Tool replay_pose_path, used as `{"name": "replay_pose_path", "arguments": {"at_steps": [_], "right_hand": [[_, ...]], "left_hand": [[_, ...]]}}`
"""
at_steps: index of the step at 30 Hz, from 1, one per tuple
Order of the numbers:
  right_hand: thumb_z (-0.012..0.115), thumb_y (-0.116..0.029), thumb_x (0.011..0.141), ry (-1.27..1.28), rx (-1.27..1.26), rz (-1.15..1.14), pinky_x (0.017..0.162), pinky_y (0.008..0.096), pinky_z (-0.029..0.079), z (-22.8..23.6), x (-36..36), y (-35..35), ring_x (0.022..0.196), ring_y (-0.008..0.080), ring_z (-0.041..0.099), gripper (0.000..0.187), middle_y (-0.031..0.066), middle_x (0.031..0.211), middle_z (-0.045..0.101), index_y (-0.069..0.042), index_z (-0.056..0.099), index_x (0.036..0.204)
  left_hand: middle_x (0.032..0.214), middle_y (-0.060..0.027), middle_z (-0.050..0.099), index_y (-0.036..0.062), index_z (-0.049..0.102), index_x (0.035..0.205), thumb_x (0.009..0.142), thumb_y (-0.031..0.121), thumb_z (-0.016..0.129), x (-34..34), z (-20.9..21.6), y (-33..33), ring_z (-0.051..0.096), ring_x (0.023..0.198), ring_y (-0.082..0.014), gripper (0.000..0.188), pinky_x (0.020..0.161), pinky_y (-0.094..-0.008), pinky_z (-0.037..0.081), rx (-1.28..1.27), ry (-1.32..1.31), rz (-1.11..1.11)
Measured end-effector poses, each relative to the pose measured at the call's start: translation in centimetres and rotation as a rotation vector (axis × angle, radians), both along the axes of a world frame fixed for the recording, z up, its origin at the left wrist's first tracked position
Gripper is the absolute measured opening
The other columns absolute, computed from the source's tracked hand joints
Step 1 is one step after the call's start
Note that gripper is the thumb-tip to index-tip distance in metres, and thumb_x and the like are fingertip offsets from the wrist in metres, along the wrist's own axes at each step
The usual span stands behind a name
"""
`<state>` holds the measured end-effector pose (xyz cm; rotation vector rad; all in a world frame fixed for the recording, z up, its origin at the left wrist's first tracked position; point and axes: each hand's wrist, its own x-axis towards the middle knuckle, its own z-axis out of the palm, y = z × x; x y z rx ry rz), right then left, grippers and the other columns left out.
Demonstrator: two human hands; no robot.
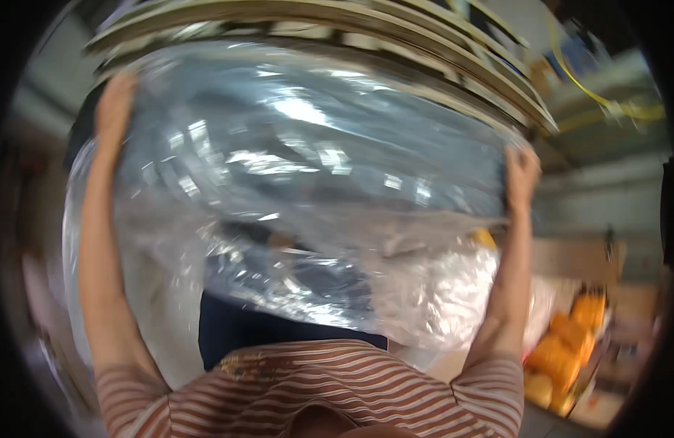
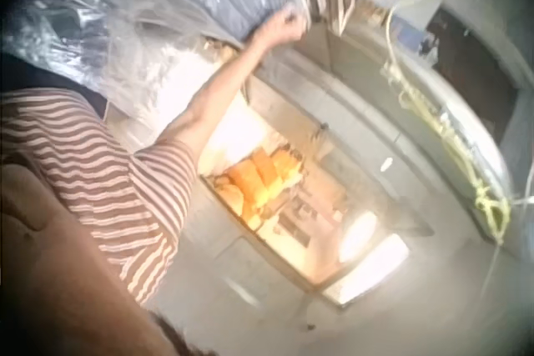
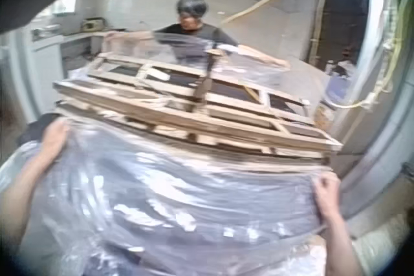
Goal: The person wraps a large, dark-colored upholstered furniture piece with a clear plastic sheet. They repeatedly pull, smooth, and fold the plastic over the surface of the item, ensuring it is fully covered. The person uses both hands to manipulate the plastic, adjusting it around the edges and corners of the furniture.
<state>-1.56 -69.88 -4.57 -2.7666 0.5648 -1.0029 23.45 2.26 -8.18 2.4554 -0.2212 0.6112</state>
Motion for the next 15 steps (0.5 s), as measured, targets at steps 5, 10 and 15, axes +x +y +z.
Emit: {"name": "replay_pose_path", "arguments": {"at_steps": [5,10,15], "right_hand": [[0.064,-0.024,0.084,0.125,-0.393,-0.242,0.089,0.0429,0.044,2.6,-11.6,-7.5,0.104,0.0315,0.055,0.033,0.015,0.107,0.06,-0.003,0.061,0.109],[0.053,-0.009,0.09,-0.081,0.12,0.518,0.086,0.0311,0.04,6.0,-3.3,17.4,0.106,0.0218,0.048,0.031,0.0104,0.116,0.051,-0.004,0.054,0.12],[0.044,-0.022,0.093,0.456,0.023,0.841,0.113,0.0418,0.019,3.0,-1.8,26.9,0.14,0.0265,0.024,0.05,0.0103,0.149,0.031,-0.011,0.038,0.141]], "left_hand": [[0.1,-0.0106,0.066,0.0116,0.066,0.103,0.08,0.029,0.064,-2.9,0.5,-16.6,0.063,0.09,-0.0293,0.029,0.077,-0.0361,0.05,-0.029,-0.13,-0.397],[0.093,-0.0124,0.064,0.0114,0.063,0.093,0.081,0.027,0.063,-3.7,1.3,-24.3,0.06,0.088,-0.0354,0.02,0.073,-0.0434,0.047,-0.079,-0.094,-0.482],[0.108,-0.0109,0.061,0.0108,0.058,0.111,0.083,0.022,0.063,-8.3,2.6,-22.8,0.057,0.101,-0.0328,0.031,0.086,-0.0433,0.042,-0.127,-0.324,-0.376]]}}
